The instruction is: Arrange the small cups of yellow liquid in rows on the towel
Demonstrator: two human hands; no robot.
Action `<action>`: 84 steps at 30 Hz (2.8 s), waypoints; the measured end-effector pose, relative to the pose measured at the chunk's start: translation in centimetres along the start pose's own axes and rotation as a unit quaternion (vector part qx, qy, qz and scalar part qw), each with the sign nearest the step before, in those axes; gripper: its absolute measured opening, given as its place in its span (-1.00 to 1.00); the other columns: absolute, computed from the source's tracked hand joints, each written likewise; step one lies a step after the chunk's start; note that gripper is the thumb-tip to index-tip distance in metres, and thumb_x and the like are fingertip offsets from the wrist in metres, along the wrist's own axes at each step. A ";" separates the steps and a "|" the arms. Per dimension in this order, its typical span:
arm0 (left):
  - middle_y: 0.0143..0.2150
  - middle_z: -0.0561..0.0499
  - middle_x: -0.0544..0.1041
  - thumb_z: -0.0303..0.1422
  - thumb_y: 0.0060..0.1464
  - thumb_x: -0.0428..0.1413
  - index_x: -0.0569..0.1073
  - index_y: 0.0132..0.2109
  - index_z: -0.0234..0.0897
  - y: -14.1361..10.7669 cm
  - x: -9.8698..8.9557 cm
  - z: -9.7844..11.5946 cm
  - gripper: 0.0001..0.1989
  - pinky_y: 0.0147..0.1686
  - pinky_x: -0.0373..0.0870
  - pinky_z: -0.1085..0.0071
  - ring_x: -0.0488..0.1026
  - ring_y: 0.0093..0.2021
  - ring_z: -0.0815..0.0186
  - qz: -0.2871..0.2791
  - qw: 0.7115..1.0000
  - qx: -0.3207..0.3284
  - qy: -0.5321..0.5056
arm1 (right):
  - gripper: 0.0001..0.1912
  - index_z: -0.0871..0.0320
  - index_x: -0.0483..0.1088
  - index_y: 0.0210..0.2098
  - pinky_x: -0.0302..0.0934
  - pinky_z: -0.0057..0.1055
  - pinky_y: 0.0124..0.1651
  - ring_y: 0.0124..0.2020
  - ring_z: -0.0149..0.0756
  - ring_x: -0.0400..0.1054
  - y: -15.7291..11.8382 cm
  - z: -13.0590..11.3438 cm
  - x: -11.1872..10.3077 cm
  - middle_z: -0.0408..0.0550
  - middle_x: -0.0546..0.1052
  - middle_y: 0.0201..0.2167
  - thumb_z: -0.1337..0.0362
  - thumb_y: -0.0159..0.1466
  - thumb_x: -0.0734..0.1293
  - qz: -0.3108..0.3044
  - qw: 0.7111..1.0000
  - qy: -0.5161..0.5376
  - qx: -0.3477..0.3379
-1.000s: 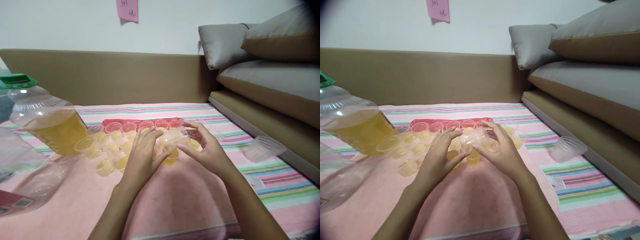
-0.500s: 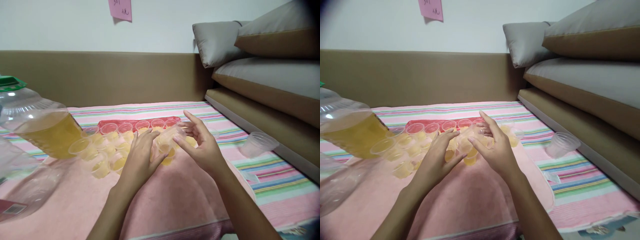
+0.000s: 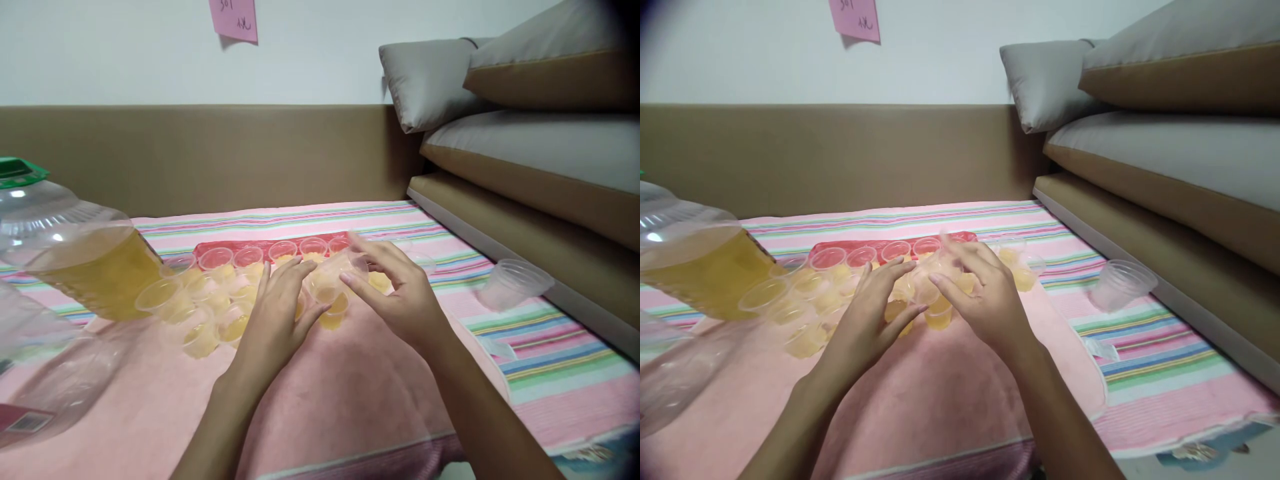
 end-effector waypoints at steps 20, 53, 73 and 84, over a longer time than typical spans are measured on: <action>0.51 -0.26 0.28 -0.24 0.34 0.24 0.14 0.42 -0.10 0.1 0.1 0.1 -0.36 0.48 -0.13 -0.43 0.10 0.56 -0.10 0.010 0.999 0.014 0.027 | -0.24 -0.19 0.18 0.50 0.45 -0.10 0.15 0.07 -0.14 0.45 -0.3 0.2 0.3 -0.06 0.55 0.09 0.18 0.39 0.46 0.021 0.999 0.020 0.043; 0.44 -0.17 0.40 -0.29 0.39 0.16 0.21 0.38 -0.11 0.2 0.3 0.1 -0.49 0.51 -0.20 -0.37 0.16 0.54 -0.04 0.014 1.000 0.007 0.008 | 0.01 -0.23 -0.19 0.60 0.41 -0.09 0.19 0.05 -0.15 0.43 -0.6 -0.3 -0.1 -0.08 0.52 0.10 0.22 0.38 0.46 -0.002 0.999 0.024 0.035; 0.39 -0.21 0.45 -0.31 0.38 0.18 0.15 0.41 -0.13 0.2 0.4 0.3 -0.43 0.48 -0.20 -0.44 0.27 0.48 -0.05 0.021 0.999 0.041 0.029 | -0.22 -0.17 0.11 0.53 0.44 -0.07 0.14 -0.01 -0.14 0.46 -0.7 -0.5 -0.4 -0.05 0.53 0.07 0.17 0.40 0.43 -0.008 1.000 -0.023 0.015; 0.37 -0.18 0.48 -0.30 0.43 0.11 0.17 0.41 -0.16 0.1 -0.1 1.0 -0.49 0.50 -0.15 -0.38 0.31 0.46 -0.03 0.042 0.996 0.045 0.058 | 0.09 -0.20 -0.35 0.61 0.40 -0.04 0.25 0.16 -0.08 0.43 -0.7 -0.7 -0.2 -0.04 0.53 0.13 0.10 0.41 0.46 0.007 0.999 0.021 0.050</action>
Point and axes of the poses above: each hand's wrist, its own y-axis towards the middle knuckle, its own x-axis out of the palm, z = x × y, the point moved 2 cm from there along y, towards the middle knuckle
